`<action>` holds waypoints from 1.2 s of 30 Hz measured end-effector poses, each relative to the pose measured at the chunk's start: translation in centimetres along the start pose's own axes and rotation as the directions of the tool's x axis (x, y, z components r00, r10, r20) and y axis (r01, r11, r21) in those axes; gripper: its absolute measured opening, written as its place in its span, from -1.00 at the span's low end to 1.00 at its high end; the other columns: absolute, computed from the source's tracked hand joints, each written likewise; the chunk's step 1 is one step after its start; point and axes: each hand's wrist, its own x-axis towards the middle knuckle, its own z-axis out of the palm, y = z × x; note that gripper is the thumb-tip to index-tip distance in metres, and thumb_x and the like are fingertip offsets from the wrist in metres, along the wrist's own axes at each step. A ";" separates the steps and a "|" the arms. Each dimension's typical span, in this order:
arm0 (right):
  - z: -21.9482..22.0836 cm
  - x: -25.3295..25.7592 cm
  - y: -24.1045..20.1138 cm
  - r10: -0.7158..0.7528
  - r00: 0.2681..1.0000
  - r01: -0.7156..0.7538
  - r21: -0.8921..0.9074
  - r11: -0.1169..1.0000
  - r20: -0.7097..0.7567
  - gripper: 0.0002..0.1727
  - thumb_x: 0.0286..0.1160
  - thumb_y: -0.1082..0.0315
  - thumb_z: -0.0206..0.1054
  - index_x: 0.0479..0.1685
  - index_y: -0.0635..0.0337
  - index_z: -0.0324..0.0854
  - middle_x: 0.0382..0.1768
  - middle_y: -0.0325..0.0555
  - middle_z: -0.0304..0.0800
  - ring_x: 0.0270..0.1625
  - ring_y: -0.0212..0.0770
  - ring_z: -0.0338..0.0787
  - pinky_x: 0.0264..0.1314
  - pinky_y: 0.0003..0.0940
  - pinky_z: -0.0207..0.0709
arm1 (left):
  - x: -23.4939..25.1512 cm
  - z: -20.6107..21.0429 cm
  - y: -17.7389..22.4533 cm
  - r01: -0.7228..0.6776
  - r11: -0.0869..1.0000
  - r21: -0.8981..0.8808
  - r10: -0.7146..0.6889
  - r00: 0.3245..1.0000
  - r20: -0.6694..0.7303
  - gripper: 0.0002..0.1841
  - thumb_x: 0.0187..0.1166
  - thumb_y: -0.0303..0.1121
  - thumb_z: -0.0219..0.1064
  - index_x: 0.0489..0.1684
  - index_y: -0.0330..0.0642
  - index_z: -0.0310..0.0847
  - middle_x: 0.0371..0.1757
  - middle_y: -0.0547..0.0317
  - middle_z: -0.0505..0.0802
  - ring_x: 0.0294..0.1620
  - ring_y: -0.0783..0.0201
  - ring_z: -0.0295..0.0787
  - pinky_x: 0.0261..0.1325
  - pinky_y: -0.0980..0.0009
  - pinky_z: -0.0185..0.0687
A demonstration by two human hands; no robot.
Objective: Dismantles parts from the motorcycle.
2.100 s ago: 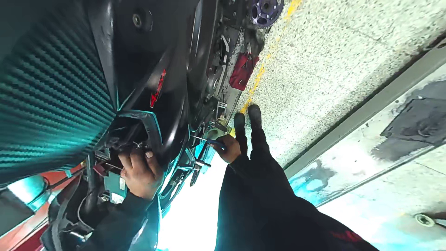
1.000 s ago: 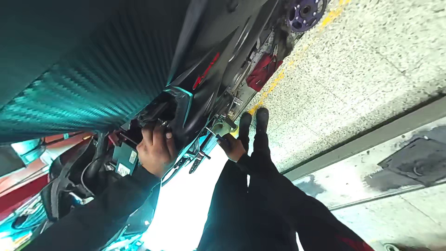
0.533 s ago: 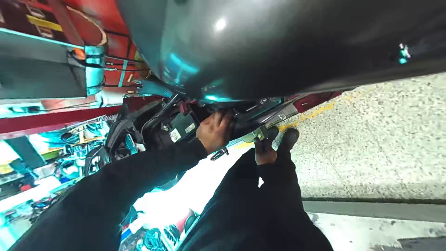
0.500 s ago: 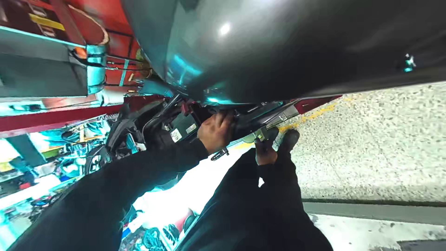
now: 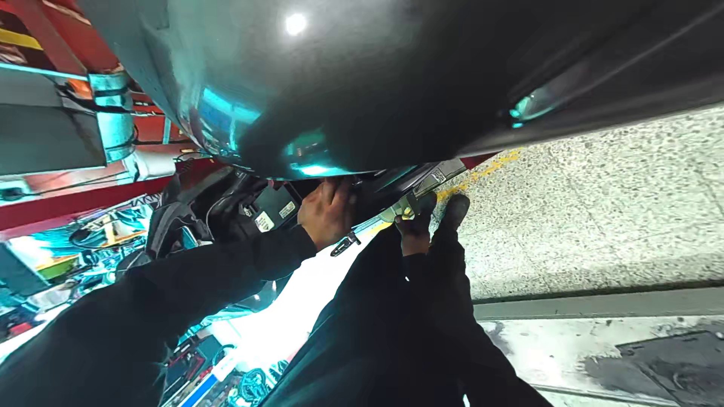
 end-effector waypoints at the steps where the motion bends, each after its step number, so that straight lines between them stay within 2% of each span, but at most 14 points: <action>1: 0.2 0.0 0.1 0.018 1.000 -0.018 0.028 0.999 -0.006 -0.60 0.36 -0.03 0.60 -0.17 0.14 0.85 -0.20 -0.07 0.90 -0.07 -0.15 0.85 0.19 0.06 0.67 | 0.0 0.0 -0.1 -0.006 1.000 0.003 0.006 1.000 -0.001 -0.59 0.80 -0.21 0.03 0.25 -0.35 0.63 0.15 -0.27 0.78 0.01 -0.08 0.84 -0.03 0.13 0.78; 3: 0.2 0.3 0.0 0.054 0.998 -0.055 0.059 0.997 0.016 -0.60 0.35 -0.06 0.60 -0.19 0.10 0.87 -0.24 -0.11 0.91 -0.12 -0.18 0.84 0.12 0.06 0.66 | 0.1 0.2 -0.2 -0.004 1.000 0.014 0.005 1.000 -0.003 -0.59 0.80 -0.19 0.02 0.18 -0.34 0.66 0.09 -0.27 0.80 -0.04 -0.07 0.85 -0.05 0.13 0.78; 7: 0.6 0.7 0.4 0.095 0.994 -0.105 0.181 0.978 0.060 -0.66 0.32 0.01 0.64 -0.29 0.12 0.86 -0.38 -0.18 0.84 -0.33 -0.28 0.72 -0.12 -0.12 0.61 | 0.1 0.2 -0.3 -0.002 1.000 0.012 0.003 1.000 -0.014 -0.58 0.80 -0.18 0.02 0.19 -0.36 0.65 0.09 -0.29 0.79 -0.06 -0.09 0.84 -0.08 0.13 0.76; 10: 0.1 0.7 0.2 0.145 0.986 -0.158 0.168 0.973 0.085 -0.65 0.32 0.00 0.64 -0.27 0.13 0.87 -0.39 -0.17 0.83 -0.35 -0.28 0.69 -0.15 -0.10 0.60 | 0.1 -0.2 -0.1 -0.009 1.000 0.008 0.009 1.000 0.020 -0.57 0.80 -0.21 0.02 0.30 -0.41 0.58 0.20 -0.34 0.75 0.02 -0.12 0.83 -0.04 0.09 0.76; 17: -0.1 1.3 -0.4 0.198 0.974 -0.216 0.174 0.961 0.112 -0.67 0.32 0.08 0.65 -0.35 0.20 0.83 -0.45 -0.16 0.76 -0.42 -0.30 0.62 -0.25 -0.20 0.55 | 0.0 -0.3 0.1 0.006 1.000 0.014 -0.007 0.999 0.039 -0.53 0.79 -0.23 -0.01 0.39 -0.45 0.53 0.24 -0.41 0.72 0.01 -0.22 0.83 -0.11 -0.02 0.77; 21: -1.2 2.4 -0.8 0.147 0.976 -0.170 0.137 0.976 0.160 -0.67 0.37 0.05 0.61 -0.24 0.15 0.85 -0.35 -0.15 0.82 -0.35 -0.28 0.66 -0.19 -0.17 0.56 | 0.4 -0.4 0.2 0.025 0.999 0.022 -0.026 0.997 0.067 -0.53 0.80 -0.22 -0.05 0.39 -0.44 0.51 0.28 -0.44 0.69 -0.05 -0.29 0.84 -0.19 -0.10 0.76; 23: -1.7 2.8 -1.0 0.107 0.978 -0.126 0.102 0.987 0.179 -0.65 0.40 0.02 0.59 -0.15 0.13 0.86 -0.28 -0.12 0.85 -0.31 -0.26 0.69 -0.14 -0.12 0.58 | 0.7 -0.3 0.2 0.029 1.000 0.012 -0.030 0.996 0.085 -0.53 0.79 -0.23 -0.01 0.42 -0.45 0.52 0.33 -0.41 0.70 -0.02 -0.27 0.85 -0.13 -0.09 0.80; 25: -2.1 2.6 -0.4 0.042 0.966 -0.058 0.054 0.997 0.257 -0.62 0.52 -0.01 0.50 -0.03 0.13 0.84 -0.25 -0.14 0.84 -0.31 -0.29 0.68 -0.13 -0.17 0.59 | 0.5 -0.5 0.5 0.031 1.000 0.001 -0.031 0.996 0.083 -0.53 0.79 -0.25 -0.01 0.39 -0.47 0.55 0.30 -0.42 0.72 -0.05 -0.27 0.86 -0.15 -0.09 0.79; 27: -3.1 3.1 -0.3 -0.051 0.916 0.054 0.005 0.999 0.398 -0.60 0.65 -0.01 0.37 0.09 0.14 0.80 -0.21 -0.17 0.85 -0.30 -0.35 0.71 -0.09 -0.26 0.63 | 0.7 -0.8 0.8 0.044 0.999 0.014 -0.045 0.995 0.084 -0.53 0.79 -0.24 -0.04 0.38 -0.45 0.56 0.32 -0.42 0.72 -0.06 -0.30 0.86 -0.18 -0.12 0.78; 29: -4.3 3.8 0.8 -0.149 0.833 0.185 -0.014 0.983 0.533 -0.62 0.67 0.04 0.33 0.14 0.16 0.78 -0.14 -0.17 0.88 -0.22 -0.38 0.80 -0.03 -0.32 0.72 | 0.8 -0.9 0.8 0.049 0.998 0.037 -0.051 0.996 0.070 -0.51 0.80 -0.20 -0.08 0.34 -0.44 0.56 0.31 -0.46 0.71 -0.11 -0.34 0.85 -0.26 -0.17 0.74; 31: -6.1 4.3 3.6 -0.129 0.782 0.262 -0.133 0.956 0.610 -0.59 0.65 0.04 0.34 0.23 0.14 0.75 0.04 -0.10 0.88 0.05 -0.29 0.85 0.28 -0.21 0.70 | 0.7 -0.8 1.0 0.043 0.997 0.059 -0.046 0.997 0.059 -0.51 0.81 -0.17 -0.11 0.31 -0.42 0.55 0.31 -0.45 0.71 -0.11 -0.33 0.85 -0.27 -0.16 0.74; 33: -8.0 4.7 7.1 -0.005 0.803 0.273 -0.361 0.892 0.596 -0.53 0.60 0.06 0.38 0.35 0.15 0.67 0.21 0.06 0.82 0.27 -0.07 0.80 0.48 0.01 0.57 | 0.7 -0.7 1.1 0.052 0.996 0.073 -0.056 0.997 0.044 -0.51 0.80 -0.18 -0.12 0.32 -0.40 0.55 0.32 -0.44 0.70 -0.11 -0.33 0.85 -0.27 -0.16 0.73; 34: -8.6 4.9 9.1 0.081 0.821 0.256 -0.491 0.832 0.565 -0.47 0.57 0.07 0.41 0.42 0.19 0.61 0.27 0.17 0.77 0.35 0.08 0.75 0.51 0.15 0.51 | 0.7 -0.7 1.2 0.053 0.995 0.080 -0.056 0.998 0.035 -0.51 0.80 -0.19 -0.13 0.32 -0.40 0.56 0.32 -0.44 0.71 -0.12 -0.32 0.85 -0.28 -0.15 0.73; 36: -9.1 5.4 12.6 0.237 0.850 0.189 -0.693 0.696 0.470 -0.37 0.49 0.04 0.42 0.49 0.20 0.57 0.36 0.25 0.72 0.44 0.23 0.69 0.51 0.33 0.45 | 0.7 -0.5 1.3 0.057 0.994 0.092 -0.059 0.998 0.021 -0.51 0.81 -0.19 -0.16 0.33 -0.37 0.56 0.31 -0.44 0.70 -0.14 -0.32 0.84 -0.30 -0.13 0.70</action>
